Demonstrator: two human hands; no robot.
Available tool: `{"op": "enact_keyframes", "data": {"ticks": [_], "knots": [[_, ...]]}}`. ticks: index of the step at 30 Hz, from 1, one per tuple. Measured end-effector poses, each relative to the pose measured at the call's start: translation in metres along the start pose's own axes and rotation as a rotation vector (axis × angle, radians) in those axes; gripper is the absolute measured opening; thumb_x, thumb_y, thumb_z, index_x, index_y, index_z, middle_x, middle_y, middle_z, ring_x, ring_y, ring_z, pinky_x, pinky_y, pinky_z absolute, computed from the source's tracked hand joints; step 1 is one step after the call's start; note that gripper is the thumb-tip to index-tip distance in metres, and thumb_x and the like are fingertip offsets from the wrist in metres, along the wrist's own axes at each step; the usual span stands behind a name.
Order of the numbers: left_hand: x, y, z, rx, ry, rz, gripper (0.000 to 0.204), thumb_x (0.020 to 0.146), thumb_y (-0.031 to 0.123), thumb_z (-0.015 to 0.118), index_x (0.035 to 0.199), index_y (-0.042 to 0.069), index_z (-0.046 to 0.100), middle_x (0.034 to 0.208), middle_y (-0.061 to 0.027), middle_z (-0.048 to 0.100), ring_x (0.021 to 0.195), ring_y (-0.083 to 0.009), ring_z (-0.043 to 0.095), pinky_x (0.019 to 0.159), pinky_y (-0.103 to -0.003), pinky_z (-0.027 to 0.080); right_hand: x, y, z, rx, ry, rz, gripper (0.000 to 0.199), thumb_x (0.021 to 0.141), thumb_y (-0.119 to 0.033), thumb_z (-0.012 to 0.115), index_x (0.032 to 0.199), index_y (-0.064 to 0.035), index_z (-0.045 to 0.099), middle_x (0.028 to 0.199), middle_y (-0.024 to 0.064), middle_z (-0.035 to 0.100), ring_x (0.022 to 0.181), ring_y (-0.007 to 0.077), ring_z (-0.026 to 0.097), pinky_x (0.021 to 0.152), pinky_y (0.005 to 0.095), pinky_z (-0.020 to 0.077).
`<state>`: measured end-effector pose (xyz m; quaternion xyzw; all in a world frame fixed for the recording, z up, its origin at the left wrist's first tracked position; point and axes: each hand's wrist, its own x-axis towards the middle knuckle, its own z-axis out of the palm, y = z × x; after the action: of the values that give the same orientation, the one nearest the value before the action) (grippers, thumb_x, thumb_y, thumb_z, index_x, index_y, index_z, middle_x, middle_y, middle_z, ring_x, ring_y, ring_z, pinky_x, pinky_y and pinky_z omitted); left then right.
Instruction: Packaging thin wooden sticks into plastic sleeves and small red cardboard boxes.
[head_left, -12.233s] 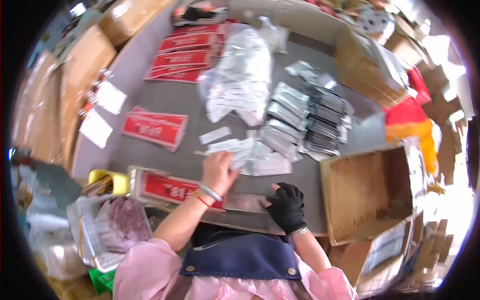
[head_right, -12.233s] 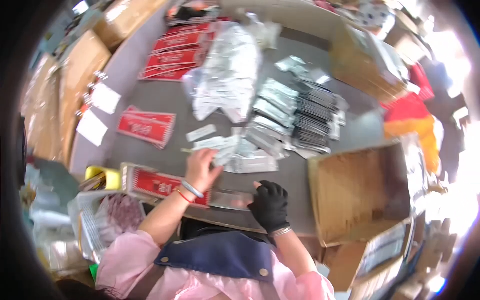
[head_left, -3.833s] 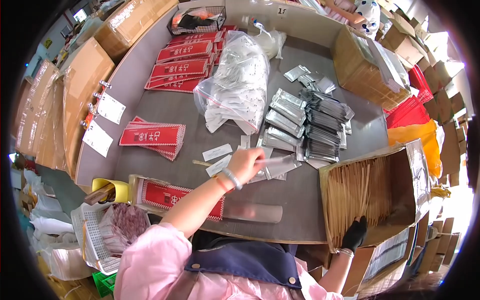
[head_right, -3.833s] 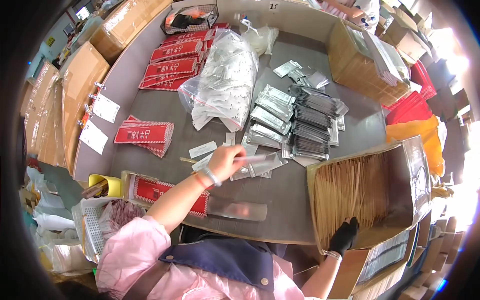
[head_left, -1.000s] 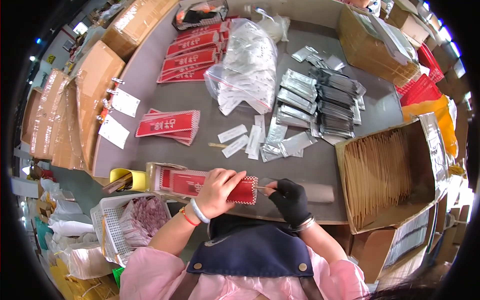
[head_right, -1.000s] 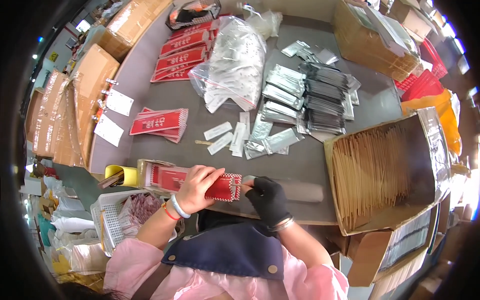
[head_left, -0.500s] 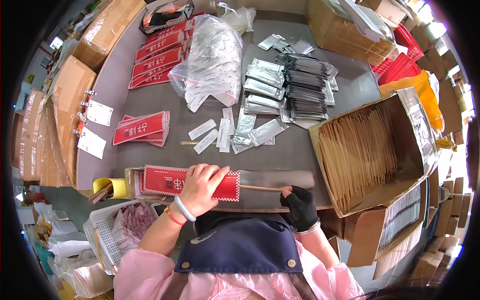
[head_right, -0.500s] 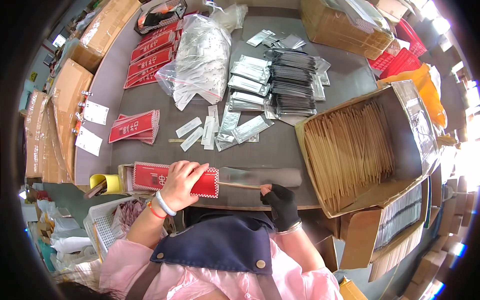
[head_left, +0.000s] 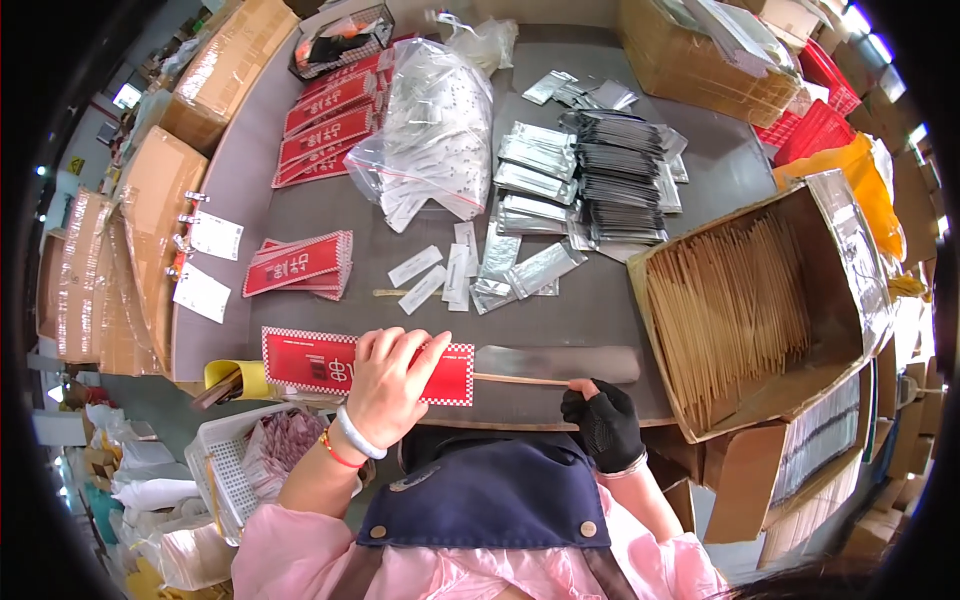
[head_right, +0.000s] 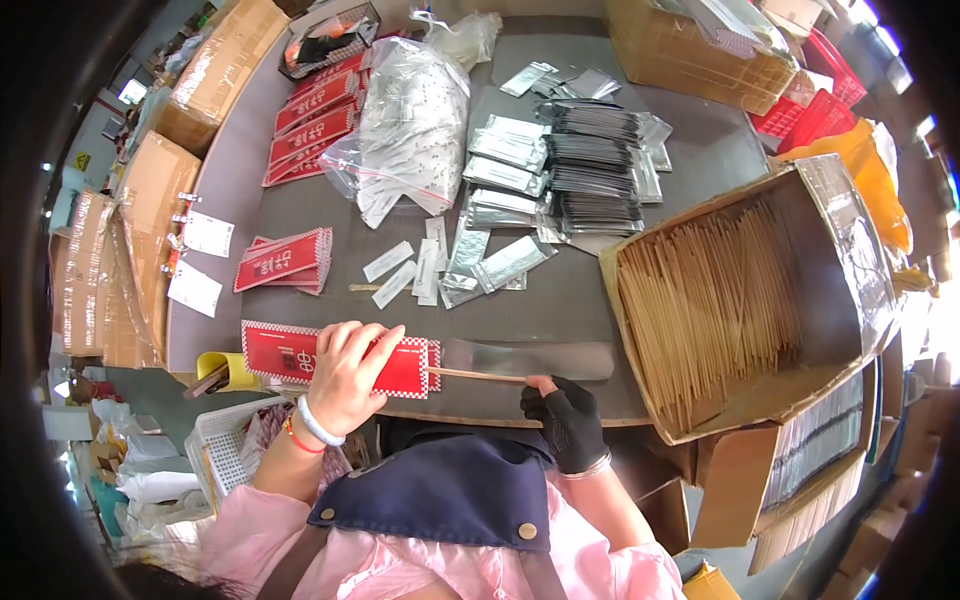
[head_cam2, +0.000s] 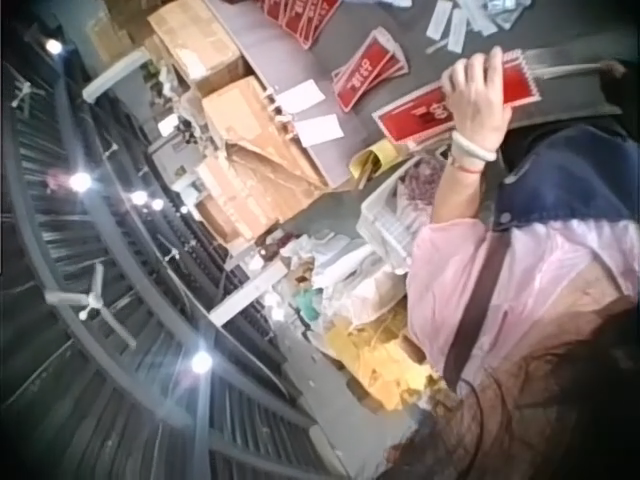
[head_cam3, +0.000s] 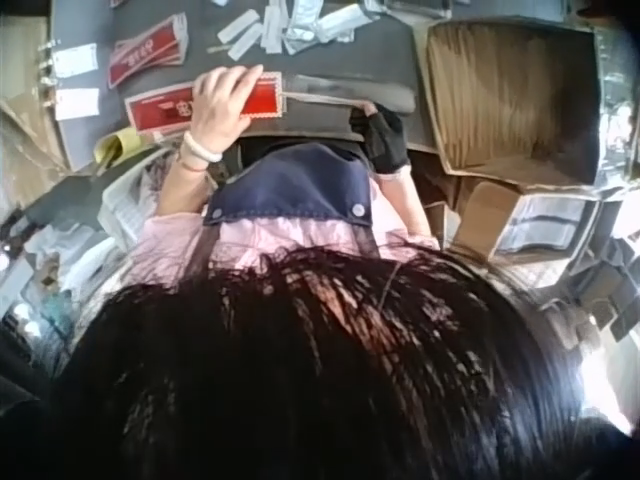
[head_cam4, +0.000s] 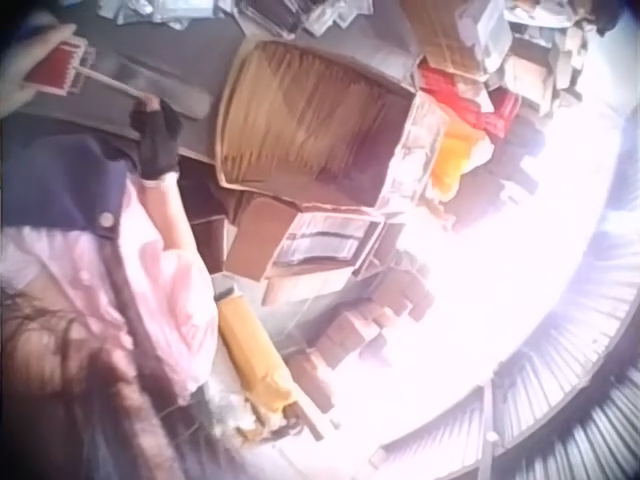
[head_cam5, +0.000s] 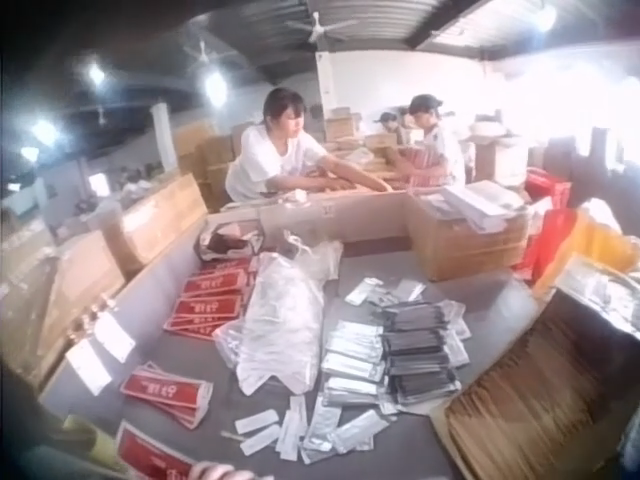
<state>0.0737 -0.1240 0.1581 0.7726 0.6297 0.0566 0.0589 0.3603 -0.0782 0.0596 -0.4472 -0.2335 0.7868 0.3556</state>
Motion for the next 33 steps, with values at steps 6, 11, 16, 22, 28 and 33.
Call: {"op": "enact_keyframes", "data": {"ticks": [6,11,16,22,28,33], "knots": [[-0.009,0.002,-0.024,0.160,0.068,-0.051,0.072,0.060,0.010,0.073,0.130,0.007,0.056,0.117,-0.0093,0.054,0.109,-0.0296,0.048,0.098,-0.048,0.035,0.013,-0.005,0.019,-0.051,-0.153,-0.015,0.030,0.098,-0.022,0.058,0.106,0.0069,0.064,0.086,0.0112,0.066,0.075,0.0180,0.062,0.071,0.0307,0.0508],[-0.015,0.002,-0.035,0.213,0.079,-0.091,0.072,0.060,0.012,0.074,0.130,0.007,0.056,0.118,-0.0088,0.054,0.109,-0.0298,0.048,0.098,-0.049,0.035,0.028,-0.013,0.038,-0.139,-0.211,0.007,0.026,0.096,-0.019,0.061,0.102,0.0058,0.065,0.082,0.0088,0.065,0.074,0.0167,0.062,0.071,0.0299,0.0503],[-0.018,-0.001,-0.040,0.237,0.075,-0.121,0.073,0.060,0.012,0.073,0.130,0.008,0.055,0.118,-0.0087,0.054,0.110,-0.0306,0.048,0.099,-0.050,0.035,0.033,-0.013,0.048,-0.133,-0.261,-0.006,0.022,0.092,-0.015,0.066,0.101,0.0047,0.068,0.081,0.0072,0.067,0.073,0.0135,0.062,0.071,0.0270,0.0504],[-0.020,-0.004,-0.041,0.210,0.064,-0.144,0.074,0.059,0.011,0.073,0.131,0.007,0.054,0.118,-0.0093,0.054,0.110,-0.0315,0.048,0.099,-0.050,0.035,0.034,-0.010,0.050,-0.151,-0.276,0.001,0.018,0.094,-0.013,0.062,0.100,0.0040,0.066,0.081,0.0074,0.065,0.075,0.0157,0.061,0.073,0.0299,0.0502],[-0.022,-0.005,-0.042,0.184,0.044,-0.155,0.076,0.058,0.011,0.074,0.131,0.007,0.054,0.117,-0.0096,0.054,0.109,-0.0311,0.049,0.099,-0.049,0.035,0.034,-0.007,0.048,-0.077,-0.292,0.010,0.018,0.093,-0.012,0.063,0.103,0.0037,0.065,0.083,0.0083,0.066,0.077,0.0173,0.062,0.074,0.0312,0.0508],[-0.024,-0.007,-0.044,0.126,0.014,-0.154,0.077,0.058,0.010,0.075,0.132,0.006,0.053,0.117,-0.0106,0.054,0.109,-0.0308,0.049,0.099,-0.047,0.035,0.035,-0.005,0.045,-0.067,-0.283,-0.007,0.017,0.093,-0.008,0.062,0.105,0.0043,0.063,0.086,0.0100,0.066,0.078,0.0185,0.063,0.076,0.0311,0.0515]]}}
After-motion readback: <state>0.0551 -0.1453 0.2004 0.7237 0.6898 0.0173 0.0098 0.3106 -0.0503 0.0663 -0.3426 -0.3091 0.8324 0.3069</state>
